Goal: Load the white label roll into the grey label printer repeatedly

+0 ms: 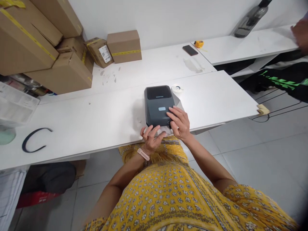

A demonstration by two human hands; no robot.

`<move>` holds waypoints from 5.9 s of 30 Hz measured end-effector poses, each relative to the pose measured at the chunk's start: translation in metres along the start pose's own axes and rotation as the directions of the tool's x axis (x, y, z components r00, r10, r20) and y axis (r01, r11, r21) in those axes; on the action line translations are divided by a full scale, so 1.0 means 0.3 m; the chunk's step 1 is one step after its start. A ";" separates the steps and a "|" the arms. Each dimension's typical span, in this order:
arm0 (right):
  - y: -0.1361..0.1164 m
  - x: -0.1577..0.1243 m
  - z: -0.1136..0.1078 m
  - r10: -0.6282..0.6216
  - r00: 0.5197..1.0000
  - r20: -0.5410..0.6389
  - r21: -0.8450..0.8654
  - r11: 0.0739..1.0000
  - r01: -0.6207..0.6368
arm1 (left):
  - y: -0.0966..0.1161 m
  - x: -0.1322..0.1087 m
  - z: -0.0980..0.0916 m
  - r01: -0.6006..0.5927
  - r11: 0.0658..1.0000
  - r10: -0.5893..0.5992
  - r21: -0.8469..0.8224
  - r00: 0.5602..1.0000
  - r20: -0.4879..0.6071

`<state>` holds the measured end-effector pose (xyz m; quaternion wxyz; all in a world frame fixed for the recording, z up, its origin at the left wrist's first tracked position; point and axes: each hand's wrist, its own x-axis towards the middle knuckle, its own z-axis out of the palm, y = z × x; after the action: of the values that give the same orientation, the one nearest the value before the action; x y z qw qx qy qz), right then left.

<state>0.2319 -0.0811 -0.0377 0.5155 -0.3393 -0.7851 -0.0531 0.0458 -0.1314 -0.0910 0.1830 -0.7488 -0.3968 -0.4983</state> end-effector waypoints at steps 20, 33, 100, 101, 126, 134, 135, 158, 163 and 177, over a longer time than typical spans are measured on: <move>-0.029 -0.143 0.131 0.185 0.968 -0.168 0.095 0.981 -0.171 | -0.128 0.010 0.087 0.037 0.997 -0.027 -0.073 0.990 0.138; -0.058 -0.185 0.175 0.363 0.890 -0.277 0.117 0.932 -0.343 | -0.115 0.001 0.087 0.031 0.994 -0.016 -0.107 0.991 0.136; -0.057 -0.009 0.102 0.301 0.953 -0.028 -0.076 0.950 -0.302 | -0.022 0.016 0.032 0.961 -0.081 -0.332 -0.265 0.225 0.916; -0.058 -0.006 0.103 0.301 0.953 -0.034 -0.079 0.950 -0.303 | -0.024 0.016 0.032 0.963 -0.076 -0.326 -0.257 0.219 0.920; -0.063 0.015 0.071 0.258 0.966 0.002 -0.075 0.963 -0.258 | 0.029 0.038 0.012 0.970 -0.018 -0.513 -0.244 0.200 0.835; -0.055 0.010 0.032 0.291 0.951 0.104 0.074 0.951 -0.299 | 0.052 0.070 -0.017 0.969 -0.047 -0.545 -0.241 0.177 0.820; -0.054 0.012 0.023 0.301 0.948 0.103 0.118 0.943 -0.312 | 0.053 0.070 -0.020 0.972 -0.038 -0.550 -0.233 0.175 0.816; 0.059 0.392 0.031 0.237 0.955 -0.176 0.313 0.934 -0.174 | 0.008 0.110 -0.103 0.971 0.015 -0.386 -0.239 0.226 0.894; 0.170 0.605 0.088 0.249 0.949 -0.191 0.284 0.940 -0.190 | -0.006 0.153 -0.141 0.961 0.042 -0.356 -0.274 0.270 0.894; 0.266 0.617 0.069 0.219 0.910 -0.351 0.130 0.974 -0.185 | -0.145 0.139 -0.178 0.918 0.093 -0.691 -0.385 0.338 0.639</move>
<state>0.2187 0.0774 0.0880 0.6697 -0.3783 -0.6386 -0.0242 -0.0121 -0.1231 -0.0359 -0.4886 -0.4658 -0.5409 -0.5017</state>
